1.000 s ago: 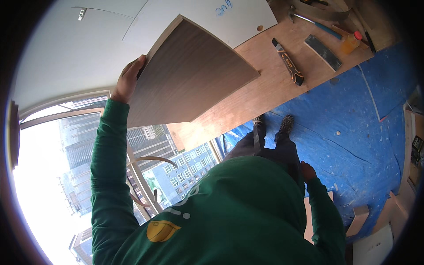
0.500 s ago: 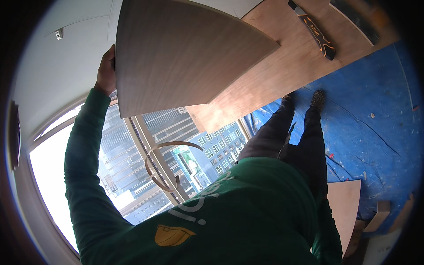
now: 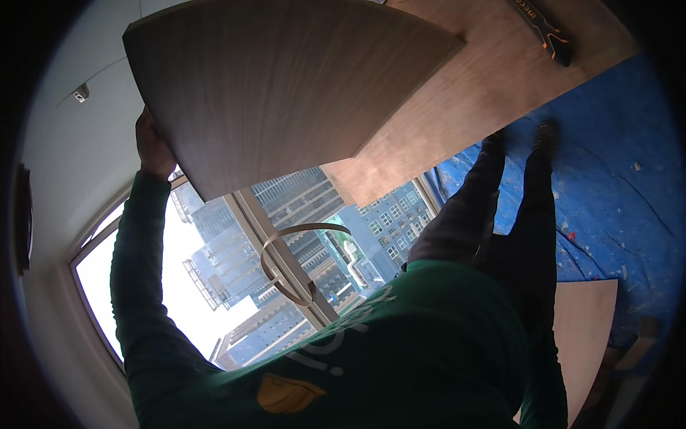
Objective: The person assembles a wooden cabinet by aligning and joining panels. They use a utility knife to trim edges and a hammer to tap pieces into place, then fit a curved door panel onto the frame. The work occurs on a protected floor surface in a room with a large window.
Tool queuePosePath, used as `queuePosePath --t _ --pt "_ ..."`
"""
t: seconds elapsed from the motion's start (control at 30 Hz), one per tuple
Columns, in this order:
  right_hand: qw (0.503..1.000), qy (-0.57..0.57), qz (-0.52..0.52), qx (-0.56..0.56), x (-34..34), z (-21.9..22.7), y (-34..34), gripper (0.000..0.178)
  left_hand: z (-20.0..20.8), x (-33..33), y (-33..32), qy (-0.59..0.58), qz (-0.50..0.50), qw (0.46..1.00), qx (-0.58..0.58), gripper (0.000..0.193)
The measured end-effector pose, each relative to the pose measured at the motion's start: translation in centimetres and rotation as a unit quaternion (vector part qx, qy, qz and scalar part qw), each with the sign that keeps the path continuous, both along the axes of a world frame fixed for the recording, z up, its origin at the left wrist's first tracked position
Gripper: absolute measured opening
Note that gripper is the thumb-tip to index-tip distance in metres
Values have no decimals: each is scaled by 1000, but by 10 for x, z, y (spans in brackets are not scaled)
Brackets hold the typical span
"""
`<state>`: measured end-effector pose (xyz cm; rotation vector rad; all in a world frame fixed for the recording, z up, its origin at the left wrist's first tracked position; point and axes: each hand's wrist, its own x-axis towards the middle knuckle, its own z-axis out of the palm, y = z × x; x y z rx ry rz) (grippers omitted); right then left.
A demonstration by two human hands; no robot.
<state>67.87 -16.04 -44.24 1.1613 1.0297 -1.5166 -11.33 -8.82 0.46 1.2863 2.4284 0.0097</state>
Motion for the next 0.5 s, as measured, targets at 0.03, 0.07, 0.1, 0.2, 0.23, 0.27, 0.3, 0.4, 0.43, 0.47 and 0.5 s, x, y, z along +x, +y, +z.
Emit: queuePosePath --t 0.03,0.07,0.1,0.2,0.23,0.27,0.3,0.4,0.43,0.47,0.5 --pt "1000 -1 -2 -3 0 0 -2 47 0 -1 0 -50 18 998 17 26" --pt "1000 -3 -4 -4 -1 1 -3 48 0 -2 1 -89 23 995 41 24" --pt "1000 -3 -6 -5 -2 1 -5 48 0 -4 1 -128 28 989 67 23" --pt "1000 -5 -11 -6 -4 2 -9 49 -1 -6 1 -8 -129 992 10 23" --pt "1000 -5 -12 -5 -5 3 -10 49 -1 -5 0 -9 -106 994 12 23" --pt "1000 -6 -15 -6 -6 3 -11 50 -1 -4 0 -14 -96 995 17 23" --pt "1000 -8 -15 -6 -7 4 -12 50 0 -2 -1 -19 -86 996 23 23" --pt "1000 -9 -24 -7 -9 4 -14 51 2 6 -3 -60 42 997 38 25" --pt "1000 -9 -27 -8 -10 4 -15 51 2 9 -4 -53 42 997 26 25" --pt "999 -11 -30 -7 -11 4 -16 52 3 10 -4 -33 30 999 19 26" --pt "999 -10 -33 -5 -12 4 -18 52 4 11 -5 -15 11 1000 14 26"
